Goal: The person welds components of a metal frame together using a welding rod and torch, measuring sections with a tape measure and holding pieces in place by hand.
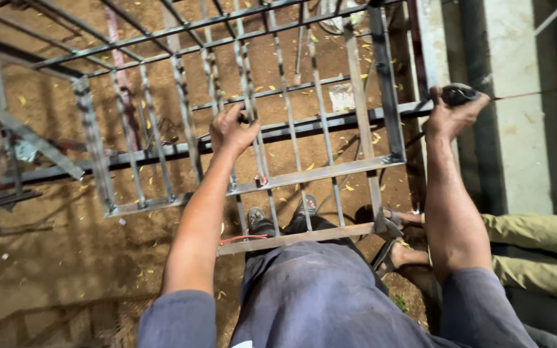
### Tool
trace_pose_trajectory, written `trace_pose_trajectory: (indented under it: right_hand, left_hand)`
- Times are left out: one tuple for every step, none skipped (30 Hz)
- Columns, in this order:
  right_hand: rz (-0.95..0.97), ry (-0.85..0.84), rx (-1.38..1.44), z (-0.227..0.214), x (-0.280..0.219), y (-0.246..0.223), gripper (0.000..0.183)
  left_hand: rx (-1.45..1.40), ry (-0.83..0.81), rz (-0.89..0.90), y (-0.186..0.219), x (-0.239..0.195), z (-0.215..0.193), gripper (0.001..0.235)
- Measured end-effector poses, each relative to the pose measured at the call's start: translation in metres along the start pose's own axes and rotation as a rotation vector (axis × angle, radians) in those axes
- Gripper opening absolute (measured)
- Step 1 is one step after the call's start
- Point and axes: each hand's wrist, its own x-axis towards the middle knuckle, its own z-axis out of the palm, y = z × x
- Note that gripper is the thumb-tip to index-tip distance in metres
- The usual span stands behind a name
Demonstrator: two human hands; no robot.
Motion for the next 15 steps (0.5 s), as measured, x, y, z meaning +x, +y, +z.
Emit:
trace_pose_trajectory:
  right_hand:
    - [-0.047,-0.070,0.029,-0.006,0.006,0.000,0.065]
    - [-0.092,-0.142,0.057,-0.013,0.012,-0.001,0.059]
    - [-0.136,-0.215,0.084,-0.019,0.017,-0.003,0.054]
    - [-0.128,-0.278,0.109,-0.024,0.024,-0.007,0.048]
    - [-0.120,-0.341,0.133,-0.029,0.031,-0.011,0.042]
    - [-0.111,-0.408,0.160,-0.031,0.037,-0.015,0.038]
    - [-0.155,-0.445,0.179,-0.032,0.040,-0.018,0.038]
    - [-0.198,-0.488,0.202,-0.031,0.042,-0.020,0.039]
    - [-0.241,-0.531,0.225,-0.030,0.046,-0.020,0.040]
    - [-0.273,-0.554,0.193,-0.026,0.046,-0.020,0.040]
    - [-0.305,-0.577,0.160,-0.021,0.044,-0.019,0.040]
    - [-0.340,-0.600,0.132,-0.016,0.044,-0.019,0.040]
    - [-0.285,-0.606,0.143,-0.015,0.044,-0.019,0.042]
    - [-0.229,-0.614,0.158,-0.014,0.040,-0.018,0.044]
    - [-0.172,-0.623,0.173,-0.014,0.036,-0.017,0.045]
  left_hand:
    - [0.003,-0.006,0.009,0.000,0.000,0.000,0.040]
    - [0.006,-0.013,0.017,-0.001,0.001,-0.001,0.041]
    - [0.009,-0.020,0.026,-0.002,0.002,-0.001,0.043]
    - [0.024,-0.023,0.026,-0.004,0.002,0.000,0.043]
    - [0.038,-0.027,0.025,-0.005,0.002,0.001,0.043]
    - [0.056,-0.029,0.021,-0.006,0.002,0.002,0.043]
    - [0.064,-0.049,-0.008,-0.006,0.004,0.004,0.042]
    - [0.075,-0.067,-0.041,-0.007,0.004,0.005,0.041]
    - [0.087,-0.085,-0.075,-0.007,0.005,0.006,0.041]
    - [0.079,-0.100,-0.088,-0.007,0.004,0.006,0.043]
    - [0.070,-0.115,-0.102,-0.007,0.003,0.006,0.046]
    - [0.062,-0.124,-0.117,-0.007,0.004,0.005,0.049]
    - [0.067,-0.134,-0.120,-0.006,0.004,0.005,0.048]
    - [0.075,-0.143,-0.125,-0.006,0.005,0.004,0.047]
    - [0.083,-0.151,-0.131,-0.005,0.004,0.003,0.046]
